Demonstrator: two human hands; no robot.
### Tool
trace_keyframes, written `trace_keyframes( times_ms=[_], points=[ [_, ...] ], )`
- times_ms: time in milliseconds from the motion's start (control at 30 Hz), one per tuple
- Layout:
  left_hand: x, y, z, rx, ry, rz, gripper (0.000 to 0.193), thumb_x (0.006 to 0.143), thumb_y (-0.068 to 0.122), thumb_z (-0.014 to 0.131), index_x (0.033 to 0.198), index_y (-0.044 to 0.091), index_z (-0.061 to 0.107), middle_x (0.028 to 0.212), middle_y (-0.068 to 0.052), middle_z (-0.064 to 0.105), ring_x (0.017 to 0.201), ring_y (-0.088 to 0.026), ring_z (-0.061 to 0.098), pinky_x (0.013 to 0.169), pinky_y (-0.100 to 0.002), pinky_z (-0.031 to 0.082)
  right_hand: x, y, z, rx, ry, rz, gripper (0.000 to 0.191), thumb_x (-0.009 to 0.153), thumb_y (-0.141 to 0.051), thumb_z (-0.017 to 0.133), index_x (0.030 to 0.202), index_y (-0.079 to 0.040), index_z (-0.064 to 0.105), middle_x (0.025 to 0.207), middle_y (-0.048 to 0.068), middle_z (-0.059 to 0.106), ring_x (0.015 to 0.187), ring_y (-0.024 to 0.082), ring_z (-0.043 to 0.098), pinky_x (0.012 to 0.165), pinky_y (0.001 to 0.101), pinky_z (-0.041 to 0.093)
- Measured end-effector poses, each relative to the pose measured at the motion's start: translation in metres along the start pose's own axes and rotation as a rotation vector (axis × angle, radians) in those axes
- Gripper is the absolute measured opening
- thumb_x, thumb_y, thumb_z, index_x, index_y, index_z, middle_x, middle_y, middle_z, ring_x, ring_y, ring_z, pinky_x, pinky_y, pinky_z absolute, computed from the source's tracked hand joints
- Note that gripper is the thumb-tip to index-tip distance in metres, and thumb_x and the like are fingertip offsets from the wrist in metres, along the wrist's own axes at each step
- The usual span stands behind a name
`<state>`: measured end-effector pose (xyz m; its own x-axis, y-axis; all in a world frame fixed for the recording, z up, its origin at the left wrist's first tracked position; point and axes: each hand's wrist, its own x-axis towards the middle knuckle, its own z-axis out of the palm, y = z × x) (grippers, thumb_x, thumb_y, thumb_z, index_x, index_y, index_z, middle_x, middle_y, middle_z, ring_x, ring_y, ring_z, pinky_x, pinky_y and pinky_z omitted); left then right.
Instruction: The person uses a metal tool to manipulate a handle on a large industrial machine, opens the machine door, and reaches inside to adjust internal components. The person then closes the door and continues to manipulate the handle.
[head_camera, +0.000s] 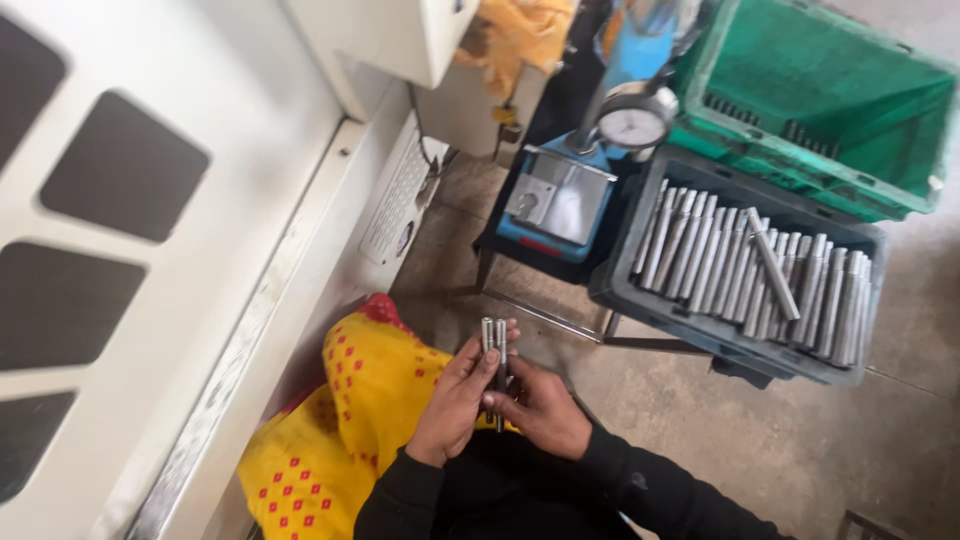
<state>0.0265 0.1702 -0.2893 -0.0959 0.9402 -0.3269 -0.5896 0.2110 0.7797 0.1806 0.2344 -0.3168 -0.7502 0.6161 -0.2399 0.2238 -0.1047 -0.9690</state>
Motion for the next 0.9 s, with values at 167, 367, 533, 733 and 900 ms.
trace_keyframes(
  times_ms=[167, 367, 533, 733, 900],
  points=[
    [0.029, 0.017, 0.028, 0.119, -0.137, -0.223, 0.049, 0.103, 0.031, 0.054, 0.149, 0.014, 0.050, 0.141, -0.004, 0.061, 0.121, -0.016, 0.059, 0.099, -0.034, 0.051, -0.017, -0.006, -0.044, 0.085, 0.153, 0.068, 0.027, 0.099, -0.014, 0.060, 0.124, -0.002, 0.060, 0.097, 0.006, 0.071, 0.085, 0.008, 0.064, 0.073, 0.0271, 0.056],
    [0.121, 0.060, 0.022, 0.908, 0.103, 0.194, 0.038, 0.106, 0.028, 0.051, 0.139, 0.019, 0.065, 0.126, -0.013, 0.070, 0.110, -0.027, 0.067, 0.093, -0.037, 0.053, -0.026, -0.016, -0.087, 0.684, 0.422, 0.182, 0.022, 0.106, -0.025, 0.048, 0.111, -0.004, 0.057, 0.085, 0.008, 0.065, 0.065, 0.013, 0.059, 0.054, 0.0278, 0.048],
    [0.206, 0.060, 0.018, 1.196, 0.357, 0.617, 0.033, 0.093, 0.014, 0.069, 0.126, 0.008, 0.070, 0.105, -0.024, 0.069, 0.090, -0.040, 0.069, 0.080, -0.046, 0.054, -0.034, -0.017, -0.102, 0.646, 0.443, 0.131, 0.023, 0.103, -0.025, 0.046, 0.111, -0.007, 0.056, 0.081, 0.011, 0.066, 0.063, 0.013, 0.058, 0.052, 0.0286, 0.050],
    [0.233, 0.047, 0.014, 1.150, 0.476, 0.641, 0.029, 0.084, 0.015, 0.077, 0.109, 0.001, 0.070, 0.097, -0.024, 0.071, 0.090, -0.043, 0.068, 0.078, -0.046, 0.054, -0.034, -0.006, -0.103, 0.463, 0.397, 0.137, 0.022, 0.103, -0.024, 0.050, 0.109, -0.003, 0.057, 0.076, 0.010, 0.065, 0.066, 0.013, 0.058, 0.056, 0.0289, 0.047],
    [0.166, 0.044, -0.017, 0.685, 0.328, 0.223, 0.021, 0.096, 0.010, 0.066, 0.114, 0.003, 0.059, 0.091, -0.012, 0.073, 0.078, -0.021, 0.074, 0.072, -0.034, 0.059, -0.027, 0.005, -0.087, 0.364, 0.259, 0.056, 0.022, 0.101, -0.021, 0.057, 0.109, -0.001, 0.058, 0.077, 0.006, 0.062, 0.068, 0.012, 0.058, 0.060, 0.0297, 0.049]
  ],
)
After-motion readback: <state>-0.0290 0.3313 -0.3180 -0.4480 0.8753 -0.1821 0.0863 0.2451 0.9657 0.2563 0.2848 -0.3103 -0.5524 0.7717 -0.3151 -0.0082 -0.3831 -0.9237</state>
